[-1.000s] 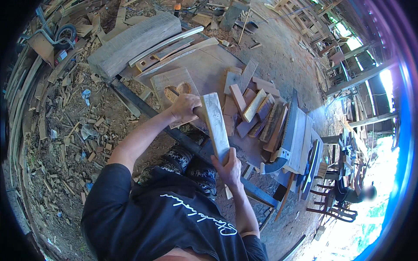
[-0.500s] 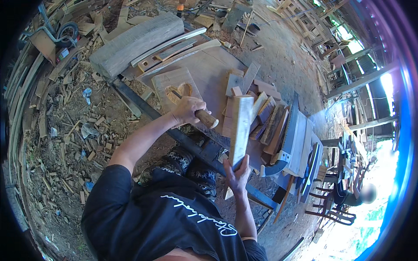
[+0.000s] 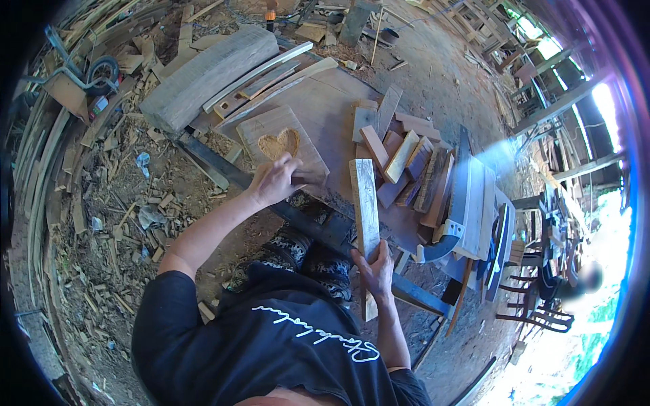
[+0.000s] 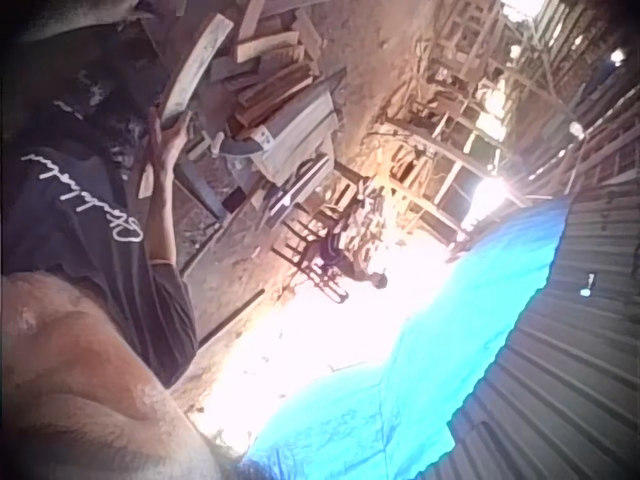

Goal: The person carves a wooden board using a chisel and a wooden block, rearranges pieces of wood on the workbench, and sands a board with a sanding block by hand.

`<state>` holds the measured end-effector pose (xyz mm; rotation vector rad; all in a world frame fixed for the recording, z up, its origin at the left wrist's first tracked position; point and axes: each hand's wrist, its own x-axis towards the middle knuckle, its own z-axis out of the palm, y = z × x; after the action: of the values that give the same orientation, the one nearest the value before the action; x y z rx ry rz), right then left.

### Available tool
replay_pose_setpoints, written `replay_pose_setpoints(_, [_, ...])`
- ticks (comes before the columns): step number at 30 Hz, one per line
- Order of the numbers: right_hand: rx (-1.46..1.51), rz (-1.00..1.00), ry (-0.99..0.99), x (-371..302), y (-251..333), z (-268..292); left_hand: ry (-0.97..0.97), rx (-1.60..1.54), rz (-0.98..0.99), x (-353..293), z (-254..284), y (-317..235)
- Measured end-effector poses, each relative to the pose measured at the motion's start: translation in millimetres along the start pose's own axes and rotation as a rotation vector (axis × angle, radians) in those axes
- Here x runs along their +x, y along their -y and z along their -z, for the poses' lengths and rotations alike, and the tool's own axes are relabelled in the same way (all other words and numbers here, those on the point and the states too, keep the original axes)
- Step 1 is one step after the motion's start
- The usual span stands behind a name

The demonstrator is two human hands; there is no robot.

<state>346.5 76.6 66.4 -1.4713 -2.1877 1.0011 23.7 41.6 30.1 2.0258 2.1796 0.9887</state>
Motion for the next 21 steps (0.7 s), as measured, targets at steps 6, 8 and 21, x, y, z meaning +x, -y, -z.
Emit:
replay_pose_setpoints(6, [0.128, 0.074, 0.025, 11, 16, 29, 0.166, 0.194, 0.265, -8, -11, -13])
replay_pose_setpoints(8, [0.393, 0.080, 0.058, 10, 18, 42, 0.236, 0.184, 0.310, -9, -6, -12])
replay_pose_setpoints(21, [0.266, -0.010, -0.050, -36, -5, 31, 0.532, 0.288, 0.031, -25, 76, 42])
